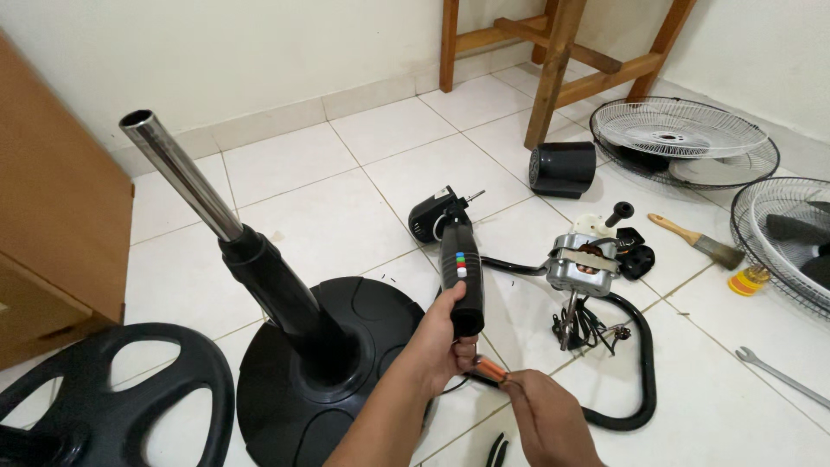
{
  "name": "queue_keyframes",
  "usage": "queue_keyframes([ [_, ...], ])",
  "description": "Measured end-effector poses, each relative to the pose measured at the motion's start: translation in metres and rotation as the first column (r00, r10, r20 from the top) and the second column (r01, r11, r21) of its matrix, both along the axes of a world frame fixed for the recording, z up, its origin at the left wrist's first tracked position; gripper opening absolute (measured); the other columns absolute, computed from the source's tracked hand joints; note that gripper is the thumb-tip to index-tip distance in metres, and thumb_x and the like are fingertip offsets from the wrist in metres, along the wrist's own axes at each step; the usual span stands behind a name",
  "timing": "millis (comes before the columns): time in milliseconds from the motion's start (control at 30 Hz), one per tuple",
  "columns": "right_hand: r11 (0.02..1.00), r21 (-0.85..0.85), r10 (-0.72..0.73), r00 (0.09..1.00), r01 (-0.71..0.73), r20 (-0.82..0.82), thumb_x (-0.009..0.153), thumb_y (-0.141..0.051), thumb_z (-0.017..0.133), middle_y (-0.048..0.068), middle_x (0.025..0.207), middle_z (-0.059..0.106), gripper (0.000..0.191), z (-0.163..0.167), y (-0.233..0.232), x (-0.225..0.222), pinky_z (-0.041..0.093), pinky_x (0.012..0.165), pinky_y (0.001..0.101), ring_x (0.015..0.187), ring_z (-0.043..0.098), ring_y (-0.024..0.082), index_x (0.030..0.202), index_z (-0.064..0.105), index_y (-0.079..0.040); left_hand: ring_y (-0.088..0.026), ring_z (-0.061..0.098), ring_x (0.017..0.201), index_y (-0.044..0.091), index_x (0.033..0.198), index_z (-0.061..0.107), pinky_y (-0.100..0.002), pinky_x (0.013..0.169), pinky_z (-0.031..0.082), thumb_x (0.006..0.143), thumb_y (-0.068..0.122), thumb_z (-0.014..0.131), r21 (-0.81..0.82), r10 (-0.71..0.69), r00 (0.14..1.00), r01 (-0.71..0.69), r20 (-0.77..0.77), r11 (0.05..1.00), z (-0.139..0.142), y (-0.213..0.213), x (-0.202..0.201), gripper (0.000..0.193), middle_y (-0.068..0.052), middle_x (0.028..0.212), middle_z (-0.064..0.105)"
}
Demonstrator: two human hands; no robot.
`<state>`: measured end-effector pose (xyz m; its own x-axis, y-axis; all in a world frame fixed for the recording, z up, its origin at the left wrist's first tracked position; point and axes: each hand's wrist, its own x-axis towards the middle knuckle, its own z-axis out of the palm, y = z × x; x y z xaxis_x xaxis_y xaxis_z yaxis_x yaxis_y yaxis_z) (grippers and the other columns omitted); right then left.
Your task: The person repairs a pedestal fan on the floor, handling the disassembled motor housing, control column, and base, using a screwdriver on the column, and reattaching the column to the fan base.
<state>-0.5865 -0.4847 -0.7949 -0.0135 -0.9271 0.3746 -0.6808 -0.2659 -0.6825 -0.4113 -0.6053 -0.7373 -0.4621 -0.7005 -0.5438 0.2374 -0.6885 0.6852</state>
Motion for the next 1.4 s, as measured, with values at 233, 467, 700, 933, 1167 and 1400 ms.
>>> queue_keyframes([
  [233, 0.794, 0.525, -0.138, 0.932, 0.307, -0.336, 0.090, -0.030, 0.067, 0.009, 0.091, 0.072, 0.019, -0.082, 0.013, -0.035, 0.058, 0.085, 0.0365, 0.092, 0.074, 0.023, 0.105, 0.068, -0.019, -0.013, 0.041, 0.056, 0.013, 0.076, 0.050, -0.029, 0.054, 0.037, 0.095, 0.065, 0.048, 0.047, 0.066, 0.997, -0.064, -0.027, 0.997, 0.008, 0.001, 0.006, 0.055, 0.000, 0.061, 0.044],
  [467, 0.928, 0.293, -0.157, 0.955, 0.229, -0.250, 0.084, -0.020, 0.070, 0.008, 0.099, 0.072, 0.017, -0.069, -0.014, -0.040, 0.056, 0.088, 0.0383, 0.099, 0.069, 0.027, 0.099, 0.074, -0.012, -0.016, 0.050, 0.062, 0.009, 0.081, 0.055, -0.032, 0.060, 0.047, 0.094, 0.064, 0.049, 0.085, 0.118, 0.993, -0.116, -0.018, 0.990, 0.011, 0.006, 0.001, 0.057, -0.003, 0.067, 0.051],
  [700, 0.984, 0.007, -0.170, 0.939, 0.176, 0.298, 0.084, -0.014, 0.074, 0.008, 0.075, 0.058, 0.018, 0.044, -0.029, 0.039, 0.047, 0.059, 0.0326, 0.066, 0.055, 0.018, 0.099, 0.070, -0.004, -0.016, 0.045, 0.060, 0.011, 0.084, 0.054, -0.032, 0.058, 0.042, 0.094, 0.065, 0.049, 0.074, 0.168, 0.983, -0.163, -0.069, 0.984, 0.004, 0.005, -0.007, 0.055, -0.003, 0.069, 0.047],
  [933, 0.958, -0.276, -0.081, 0.997, 0.079, 0.002, 0.077, -0.010, 0.076, 0.003, 0.077, 0.058, 0.017, 0.074, -0.033, 0.057, 0.047, 0.063, 0.0353, 0.072, 0.059, 0.021, 0.092, 0.068, -0.008, -0.025, 0.054, 0.070, 0.005, 0.091, 0.054, -0.038, 0.067, 0.050, 0.093, 0.066, 0.047, 0.118, 0.199, 0.979, -0.193, -0.040, 0.974, 0.004, 0.008, -0.008, 0.061, -0.010, 0.078, 0.054],
  [1167, 0.942, -0.332, -0.132, 0.958, 0.043, -0.253, 0.071, -0.016, 0.082, 0.002, 0.078, 0.057, 0.022, 0.074, -0.036, 0.049, 0.039, 0.069, 0.0412, 0.078, 0.054, 0.024, 0.091, 0.076, -0.011, -0.026, 0.060, 0.079, 0.003, 0.098, 0.056, -0.043, 0.073, 0.053, 0.094, 0.061, 0.049, 0.123, 0.310, 0.944, -0.296, -0.111, 0.947, 0.003, 0.010, -0.016, 0.059, -0.011, 0.086, 0.057],
  [1400, 0.942, -0.335, -0.058, 0.965, -0.032, -0.255, 0.071, -0.015, 0.079, 0.002, 0.079, 0.056, 0.014, 0.068, -0.041, 0.050, 0.037, 0.072, 0.0404, 0.081, 0.053, 0.023, 0.084, 0.074, -0.014, -0.025, 0.056, 0.074, 0.007, 0.098, 0.059, -0.042, 0.067, 0.051, 0.093, 0.062, 0.050, 0.104, 0.291, 0.956, -0.292, 0.024, 0.951, 0.005, 0.010, -0.013, 0.056, -0.007, 0.084, 0.057],
])
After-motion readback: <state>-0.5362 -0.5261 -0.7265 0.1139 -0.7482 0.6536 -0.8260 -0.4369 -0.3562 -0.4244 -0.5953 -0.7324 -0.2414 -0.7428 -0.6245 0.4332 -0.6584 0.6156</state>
